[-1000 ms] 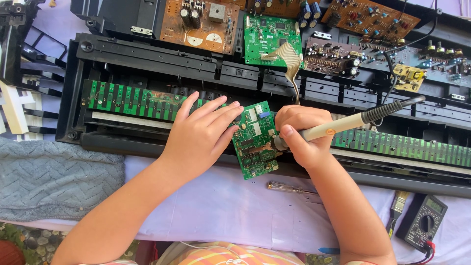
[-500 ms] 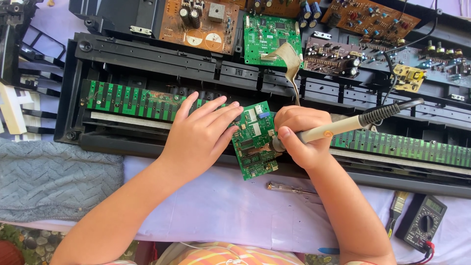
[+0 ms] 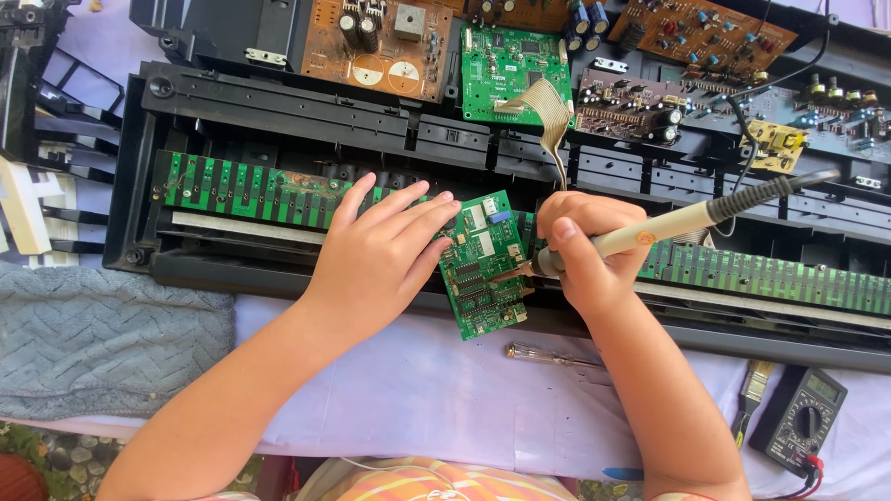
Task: The person uses a soldering iron to work on a green circuit board held in their left hand. The board is positioned over a disassembled electronic device, likely a keyboard, with various other circuit boards and components visible on the table.
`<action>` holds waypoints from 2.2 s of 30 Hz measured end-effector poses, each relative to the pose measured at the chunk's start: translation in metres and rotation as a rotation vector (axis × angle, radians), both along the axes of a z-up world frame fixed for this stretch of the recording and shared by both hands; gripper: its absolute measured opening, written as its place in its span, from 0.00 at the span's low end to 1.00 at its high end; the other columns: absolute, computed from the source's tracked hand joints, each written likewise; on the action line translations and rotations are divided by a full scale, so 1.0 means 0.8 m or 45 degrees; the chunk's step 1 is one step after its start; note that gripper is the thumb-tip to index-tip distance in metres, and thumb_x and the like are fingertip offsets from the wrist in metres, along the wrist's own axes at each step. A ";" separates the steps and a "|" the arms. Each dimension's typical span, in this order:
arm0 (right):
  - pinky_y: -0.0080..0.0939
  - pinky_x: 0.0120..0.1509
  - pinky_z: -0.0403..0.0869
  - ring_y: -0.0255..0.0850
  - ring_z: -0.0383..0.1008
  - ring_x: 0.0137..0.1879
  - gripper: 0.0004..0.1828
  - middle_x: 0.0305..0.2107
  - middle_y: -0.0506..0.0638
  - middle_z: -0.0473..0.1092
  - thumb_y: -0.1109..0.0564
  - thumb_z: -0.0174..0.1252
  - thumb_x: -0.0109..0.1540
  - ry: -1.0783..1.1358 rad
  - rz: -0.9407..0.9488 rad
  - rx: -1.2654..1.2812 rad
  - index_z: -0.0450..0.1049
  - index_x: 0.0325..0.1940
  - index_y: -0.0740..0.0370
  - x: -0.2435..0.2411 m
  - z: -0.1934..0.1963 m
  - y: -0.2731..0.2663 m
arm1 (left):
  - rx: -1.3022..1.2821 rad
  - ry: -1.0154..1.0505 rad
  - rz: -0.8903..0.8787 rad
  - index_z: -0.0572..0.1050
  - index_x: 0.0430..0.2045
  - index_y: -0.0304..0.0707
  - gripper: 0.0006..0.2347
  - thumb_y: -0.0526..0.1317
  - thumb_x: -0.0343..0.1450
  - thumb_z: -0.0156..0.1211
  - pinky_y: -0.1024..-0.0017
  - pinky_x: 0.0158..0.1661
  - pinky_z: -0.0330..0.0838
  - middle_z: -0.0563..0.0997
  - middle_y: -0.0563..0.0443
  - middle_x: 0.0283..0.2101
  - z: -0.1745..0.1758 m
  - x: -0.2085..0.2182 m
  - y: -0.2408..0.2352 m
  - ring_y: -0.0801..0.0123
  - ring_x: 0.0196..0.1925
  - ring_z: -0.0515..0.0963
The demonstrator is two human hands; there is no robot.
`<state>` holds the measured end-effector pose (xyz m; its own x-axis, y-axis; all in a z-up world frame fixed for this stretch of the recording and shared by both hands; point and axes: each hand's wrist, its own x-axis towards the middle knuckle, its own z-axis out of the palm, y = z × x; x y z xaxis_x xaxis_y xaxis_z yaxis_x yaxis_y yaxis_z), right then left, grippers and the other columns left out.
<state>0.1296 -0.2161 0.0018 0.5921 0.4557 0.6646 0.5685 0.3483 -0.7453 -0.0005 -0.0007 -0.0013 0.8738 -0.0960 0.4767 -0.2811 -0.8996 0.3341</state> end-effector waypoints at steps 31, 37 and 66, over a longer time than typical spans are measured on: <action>0.39 0.29 0.70 0.43 0.65 0.20 0.21 0.10 0.49 0.59 0.64 0.53 0.65 0.106 -0.141 -0.068 0.65 0.15 0.63 -0.007 -0.007 0.001 | -0.058 0.017 0.013 0.78 0.52 0.46 0.12 0.43 0.76 0.56 0.45 0.66 0.56 0.83 0.53 0.52 0.007 0.001 -0.002 0.63 0.62 0.77; 0.38 0.29 0.69 0.43 0.65 0.20 0.22 0.10 0.50 0.59 0.63 0.53 0.65 0.174 -0.138 -0.031 0.65 0.15 0.63 -0.005 -0.006 0.001 | -0.065 0.030 0.005 0.78 0.53 0.46 0.12 0.43 0.76 0.56 0.44 0.66 0.56 0.83 0.53 0.52 0.007 0.000 -0.001 0.62 0.62 0.77; 0.36 0.27 0.55 0.36 0.54 0.22 0.22 0.15 0.46 0.58 0.56 0.50 0.68 0.125 -0.102 -0.225 0.60 0.19 0.60 -0.027 0.029 0.011 | -0.026 0.118 -0.002 0.75 0.55 0.48 0.15 0.44 0.74 0.55 0.49 0.66 0.53 0.81 0.59 0.57 0.006 0.001 0.000 0.64 0.64 0.75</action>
<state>0.1082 -0.2072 0.0253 0.6891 0.5090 0.5158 0.5109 0.1637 -0.8439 0.0007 -0.0009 0.0033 0.9141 -0.0885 0.3957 -0.2497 -0.8918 0.3773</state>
